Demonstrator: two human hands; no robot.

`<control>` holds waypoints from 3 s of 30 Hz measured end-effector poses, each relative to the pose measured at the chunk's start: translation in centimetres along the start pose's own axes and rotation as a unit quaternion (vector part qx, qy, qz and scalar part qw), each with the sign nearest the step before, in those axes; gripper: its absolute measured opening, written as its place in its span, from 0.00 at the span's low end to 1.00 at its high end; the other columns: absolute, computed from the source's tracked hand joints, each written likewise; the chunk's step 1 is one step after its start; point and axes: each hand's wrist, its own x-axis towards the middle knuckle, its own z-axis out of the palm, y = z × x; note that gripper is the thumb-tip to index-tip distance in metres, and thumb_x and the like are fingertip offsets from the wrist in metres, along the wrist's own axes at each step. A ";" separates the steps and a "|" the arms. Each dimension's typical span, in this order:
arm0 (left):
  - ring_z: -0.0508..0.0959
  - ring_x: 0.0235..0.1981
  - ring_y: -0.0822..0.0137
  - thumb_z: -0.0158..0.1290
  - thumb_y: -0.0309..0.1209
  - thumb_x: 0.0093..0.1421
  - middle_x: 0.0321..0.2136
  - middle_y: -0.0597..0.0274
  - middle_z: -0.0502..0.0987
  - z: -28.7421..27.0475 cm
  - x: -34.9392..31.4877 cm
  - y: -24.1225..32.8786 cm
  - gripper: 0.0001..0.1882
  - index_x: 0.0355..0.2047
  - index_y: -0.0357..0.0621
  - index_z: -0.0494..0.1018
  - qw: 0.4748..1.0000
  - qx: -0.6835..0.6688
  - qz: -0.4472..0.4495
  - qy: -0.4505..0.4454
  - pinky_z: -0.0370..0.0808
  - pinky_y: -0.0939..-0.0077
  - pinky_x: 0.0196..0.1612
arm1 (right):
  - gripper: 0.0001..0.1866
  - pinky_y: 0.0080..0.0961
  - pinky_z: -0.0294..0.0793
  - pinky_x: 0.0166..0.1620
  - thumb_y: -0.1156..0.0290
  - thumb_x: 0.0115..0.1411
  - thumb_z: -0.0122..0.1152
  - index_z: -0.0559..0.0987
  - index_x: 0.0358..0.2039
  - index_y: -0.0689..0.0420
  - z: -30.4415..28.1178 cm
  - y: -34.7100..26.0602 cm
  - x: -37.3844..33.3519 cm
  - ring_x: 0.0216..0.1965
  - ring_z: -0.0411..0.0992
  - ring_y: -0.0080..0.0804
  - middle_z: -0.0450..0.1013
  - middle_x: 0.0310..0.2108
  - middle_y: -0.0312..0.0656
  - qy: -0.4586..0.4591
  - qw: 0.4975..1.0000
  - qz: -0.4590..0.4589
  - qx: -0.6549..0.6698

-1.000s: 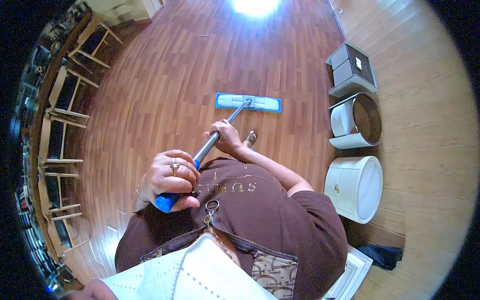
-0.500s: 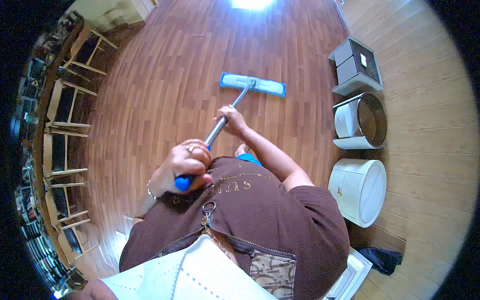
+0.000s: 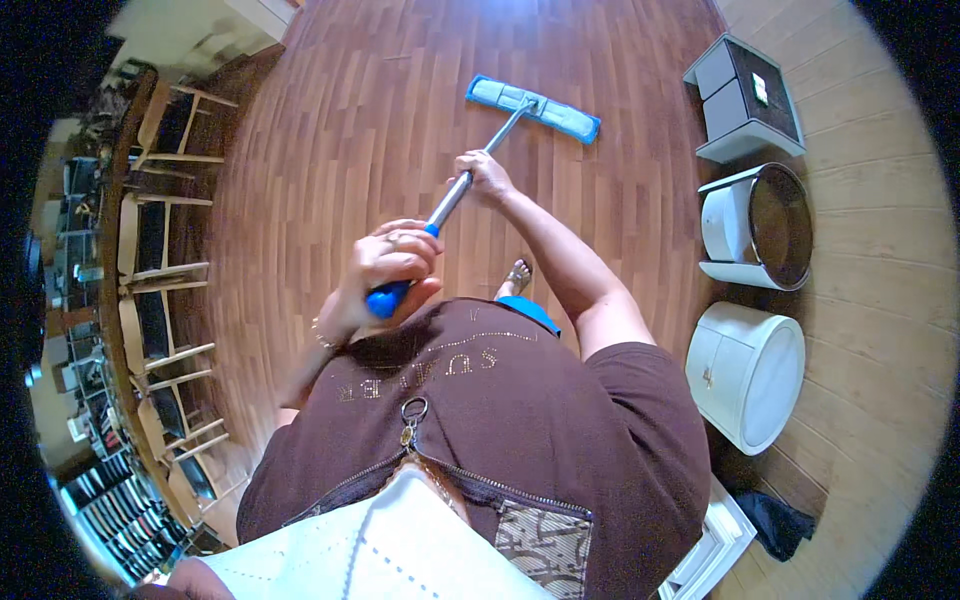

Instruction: Mopping a wooden floor in a large room.

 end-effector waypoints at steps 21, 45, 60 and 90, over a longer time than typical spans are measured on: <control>0.78 0.24 0.61 0.64 0.33 0.49 0.18 0.62 0.72 -5.2 11.5 -4.4 0.17 0.14 0.43 0.66 0.989 -0.089 0.115 0.012 0.77 0.63 0.35 | 0.14 0.42 0.76 0.34 0.55 0.55 0.61 0.78 0.20 0.50 -5.9 -1.0 9.1 0.33 0.76 0.41 0.76 0.24 0.40 -0.040 0.991 0.053 -0.114; 0.82 0.29 0.58 0.67 0.42 0.46 0.20 0.65 0.77 -17.1 33.3 -29.2 0.17 0.19 0.46 0.73 0.929 -0.210 0.216 -0.214 0.76 0.59 0.38 | 0.15 0.43 0.71 0.38 0.59 0.54 0.64 0.74 0.19 0.56 -12.2 14.2 25.0 0.33 0.72 0.49 0.74 0.24 0.46 0.129 0.951 0.230 -0.162; 0.78 0.40 0.57 0.63 0.25 0.49 0.28 0.61 0.75 -7.0 46.0 -36.4 0.10 0.23 0.42 0.70 0.951 -0.184 0.086 -0.233 0.69 0.56 0.56 | 0.14 0.37 0.68 0.35 0.68 0.48 0.67 0.69 0.17 0.56 -24.6 34.0 26.7 0.27 0.69 0.44 0.69 0.19 0.44 0.137 0.958 0.152 -0.200; 0.81 0.32 0.54 0.61 0.30 0.52 0.22 0.59 0.77 -3.5 68.8 -41.5 0.09 0.22 0.41 0.72 0.978 -0.096 0.109 -0.151 0.73 0.55 0.47 | 0.06 0.42 0.77 0.39 0.60 0.49 0.59 0.79 0.24 0.46 -40.6 45.4 40.7 0.39 0.76 0.42 0.77 0.29 0.39 -0.023 0.963 0.200 -0.182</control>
